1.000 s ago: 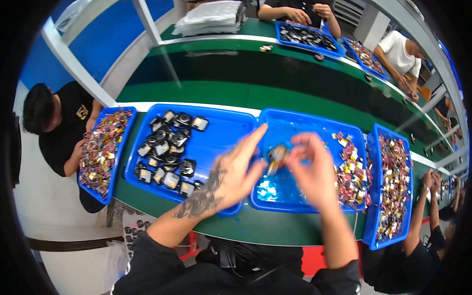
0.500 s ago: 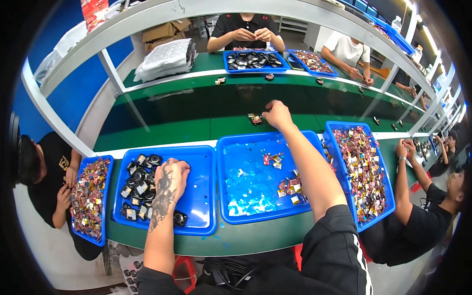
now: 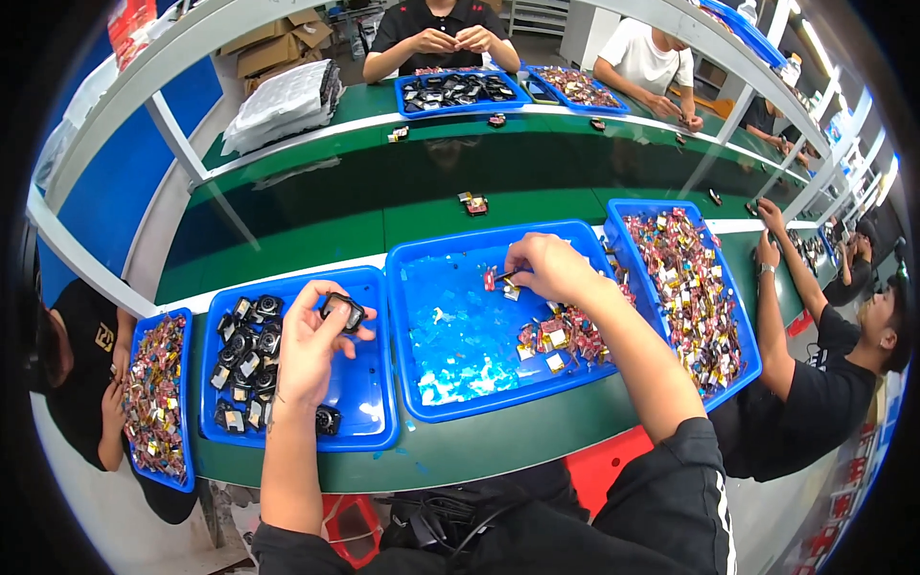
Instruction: Manually assemble small electronic components (possibly watch frames) by snapping parts together at a factory workbench.
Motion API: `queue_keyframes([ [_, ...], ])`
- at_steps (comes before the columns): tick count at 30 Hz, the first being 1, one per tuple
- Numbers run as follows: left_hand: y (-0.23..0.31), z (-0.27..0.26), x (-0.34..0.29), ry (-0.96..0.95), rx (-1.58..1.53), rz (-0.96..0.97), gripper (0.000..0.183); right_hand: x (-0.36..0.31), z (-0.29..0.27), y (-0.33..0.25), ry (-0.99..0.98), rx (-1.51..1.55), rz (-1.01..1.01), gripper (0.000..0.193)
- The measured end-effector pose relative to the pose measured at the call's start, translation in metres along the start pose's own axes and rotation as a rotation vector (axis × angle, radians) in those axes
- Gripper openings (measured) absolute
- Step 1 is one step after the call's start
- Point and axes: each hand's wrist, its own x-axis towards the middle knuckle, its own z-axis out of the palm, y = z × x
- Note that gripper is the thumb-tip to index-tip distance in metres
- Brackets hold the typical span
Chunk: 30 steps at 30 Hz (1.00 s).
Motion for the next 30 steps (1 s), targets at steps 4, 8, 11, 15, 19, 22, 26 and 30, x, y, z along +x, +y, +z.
queue_keyframes([
  [4, -0.004, 0.007, -0.002, -0.054, -0.166, -0.075, 0.020, -0.010, 0.002, -0.008, 0.169, 0.121, 0.022, 0.010],
  [8, -0.003, 0.020, -0.008, -0.086, -0.036, 0.031, 0.033, -0.026, -0.022, -0.064, 0.219, 0.355, 0.060, 0.009],
  [11, -0.007, 0.035, -0.013, -0.244, 0.104, 0.137, 0.036, -0.038, -0.032, -0.102, 0.052, 0.428, -0.036, 0.010],
  [15, -0.011, 0.047, -0.025, -0.382, 0.255, 0.107, 0.026, -0.037, -0.025, -0.130, -0.069, 0.717, 0.058, 0.009],
  [19, -0.010, 0.049, -0.028, -0.330, -0.044, -0.091, 0.022, -0.041, -0.008, -0.135, 0.000, 1.020, 0.153, 0.007],
  [22, -0.012, 0.050, -0.031, -0.299, -0.023, -0.096, 0.020, -0.050, 0.006, -0.141, 0.246, 1.027, 0.178, 0.014],
  [26, -0.011, 0.053, -0.035, -0.362, 0.051, -0.094, 0.020, -0.054, 0.008, -0.143, 0.275, 1.037, 0.117, 0.018],
  [30, -0.011, 0.054, -0.037, -0.364, 0.096, -0.096, 0.019, -0.057, 0.011, -0.142, 0.226, 1.169, 0.143, 0.025],
])
